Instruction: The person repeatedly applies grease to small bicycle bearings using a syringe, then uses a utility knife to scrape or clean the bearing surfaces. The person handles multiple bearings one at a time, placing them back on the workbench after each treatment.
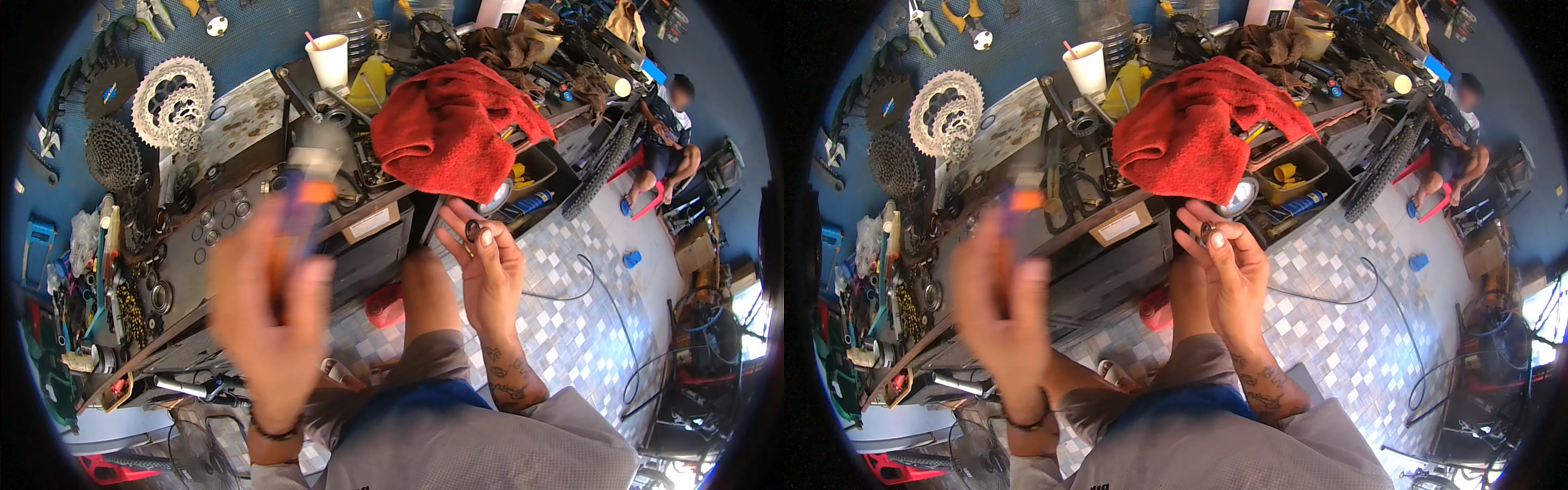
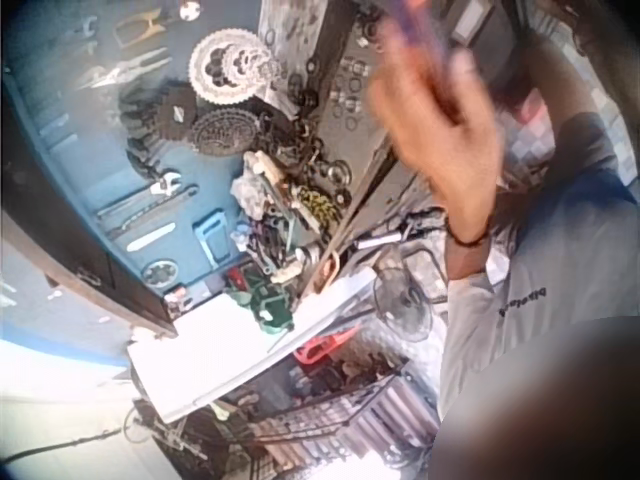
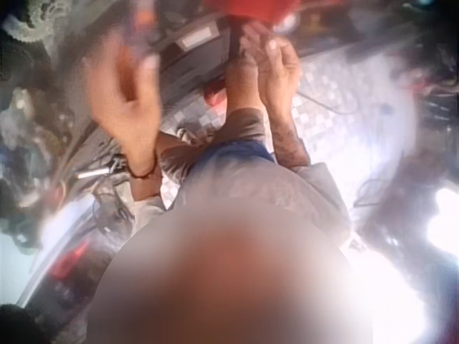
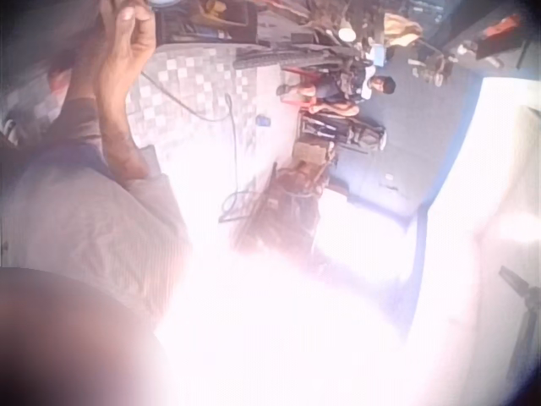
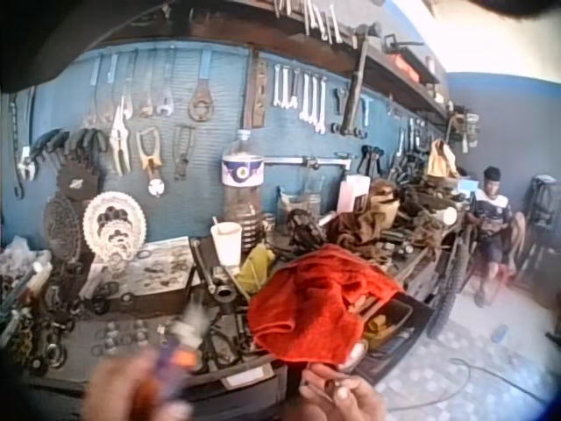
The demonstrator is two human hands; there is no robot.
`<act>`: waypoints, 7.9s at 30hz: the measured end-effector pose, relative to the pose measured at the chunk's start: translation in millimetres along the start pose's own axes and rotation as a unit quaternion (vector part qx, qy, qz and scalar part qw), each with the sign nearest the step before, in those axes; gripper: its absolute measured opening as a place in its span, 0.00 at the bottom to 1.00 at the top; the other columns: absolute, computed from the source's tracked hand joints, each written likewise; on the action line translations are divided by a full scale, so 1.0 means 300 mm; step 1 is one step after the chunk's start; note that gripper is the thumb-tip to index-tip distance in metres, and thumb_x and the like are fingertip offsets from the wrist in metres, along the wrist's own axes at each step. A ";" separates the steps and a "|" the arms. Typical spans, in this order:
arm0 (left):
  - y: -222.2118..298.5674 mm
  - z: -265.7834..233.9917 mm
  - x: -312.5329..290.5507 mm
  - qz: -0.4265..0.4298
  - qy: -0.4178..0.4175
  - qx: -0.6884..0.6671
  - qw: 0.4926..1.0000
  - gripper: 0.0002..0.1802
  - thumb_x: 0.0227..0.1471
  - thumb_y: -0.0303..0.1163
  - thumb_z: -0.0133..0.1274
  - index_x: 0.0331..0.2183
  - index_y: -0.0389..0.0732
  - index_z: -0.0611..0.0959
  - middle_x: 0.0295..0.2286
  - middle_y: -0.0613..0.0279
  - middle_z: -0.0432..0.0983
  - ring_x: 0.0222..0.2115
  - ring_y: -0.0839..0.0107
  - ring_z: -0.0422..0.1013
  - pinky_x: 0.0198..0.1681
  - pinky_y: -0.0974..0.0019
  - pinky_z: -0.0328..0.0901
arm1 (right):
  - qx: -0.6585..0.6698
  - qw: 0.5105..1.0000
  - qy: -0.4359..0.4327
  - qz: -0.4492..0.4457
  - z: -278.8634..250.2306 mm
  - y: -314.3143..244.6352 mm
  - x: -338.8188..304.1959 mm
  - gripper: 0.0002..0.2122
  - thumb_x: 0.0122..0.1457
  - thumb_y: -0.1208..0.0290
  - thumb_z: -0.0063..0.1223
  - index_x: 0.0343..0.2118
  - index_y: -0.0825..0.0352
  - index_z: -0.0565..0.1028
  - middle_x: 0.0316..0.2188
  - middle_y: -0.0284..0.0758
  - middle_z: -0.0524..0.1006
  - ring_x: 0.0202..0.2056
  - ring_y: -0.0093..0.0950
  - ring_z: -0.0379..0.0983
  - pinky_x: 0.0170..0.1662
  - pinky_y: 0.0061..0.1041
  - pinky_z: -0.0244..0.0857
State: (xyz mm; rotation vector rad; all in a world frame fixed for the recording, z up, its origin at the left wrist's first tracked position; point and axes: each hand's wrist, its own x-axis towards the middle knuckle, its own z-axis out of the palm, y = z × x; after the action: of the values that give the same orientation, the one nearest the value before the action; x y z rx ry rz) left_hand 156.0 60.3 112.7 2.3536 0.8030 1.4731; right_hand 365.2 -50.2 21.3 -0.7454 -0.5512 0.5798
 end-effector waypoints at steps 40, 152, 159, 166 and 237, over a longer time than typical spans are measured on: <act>-0.026 0.181 -0.198 -0.314 -0.228 -0.535 0.751 0.28 0.63 0.34 0.54 0.59 0.32 0.69 0.39 0.53 0.74 0.26 0.76 0.71 0.24 0.74 0.64 | 0.025 0.998 0.016 -0.056 -0.014 0.059 -0.042 0.06 0.65 0.75 0.59 0.41 0.70 0.77 0.52 0.48 0.77 0.56 0.40 0.75 0.55 0.40 0.75; -0.048 0.090 -0.280 0.098 -0.133 0.013 0.986 0.24 0.48 0.57 0.65 0.26 0.46 0.82 0.25 0.68 0.78 0.16 0.74 0.71 0.14 0.70 0.58 | 0.098 0.942 -0.284 0.149 0.005 0.074 -0.131 0.16 0.55 0.80 0.68 0.46 0.75 0.78 0.44 0.47 0.78 0.49 0.40 0.79 0.55 0.37 0.75; -0.065 0.111 -0.297 0.126 -0.111 -0.002 0.986 0.25 0.49 0.59 0.64 0.26 0.45 0.82 0.25 0.66 0.79 0.15 0.74 0.68 0.15 0.71 0.55 | 0.081 0.930 -0.331 0.139 -0.012 0.084 -0.127 0.18 0.58 0.72 0.68 0.48 0.76 0.77 0.47 0.47 0.75 0.49 0.36 0.76 0.56 0.35 0.72; -0.079 0.108 -0.314 0.132 -0.130 -0.035 0.982 0.28 0.53 0.60 0.62 0.29 0.41 0.80 0.18 0.68 0.69 0.16 0.70 0.68 0.18 0.67 0.59 | 0.087 0.929 -0.319 0.164 -0.015 0.083 -0.134 0.18 0.58 0.71 0.68 0.47 0.75 0.76 0.46 0.47 0.74 0.48 0.34 0.75 0.55 0.33 0.71; 0.030 0.137 -0.385 -0.458 -0.030 -0.528 0.715 0.06 0.63 0.26 0.57 0.38 0.32 0.80 0.25 0.57 0.79 0.14 0.83 0.66 0.14 0.78 0.56 | -0.080 0.960 -0.233 0.129 0.026 0.127 -0.147 0.12 0.57 0.88 0.62 0.43 0.73 0.77 0.44 0.43 0.78 0.47 0.26 0.76 0.52 0.25 0.70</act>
State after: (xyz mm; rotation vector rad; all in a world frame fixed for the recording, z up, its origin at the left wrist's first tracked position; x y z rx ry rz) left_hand 156.5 -9.9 11.8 0.8731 0.6467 0.9267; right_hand 318.1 -52.8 -13.8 -0.8436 -0.9535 0.9750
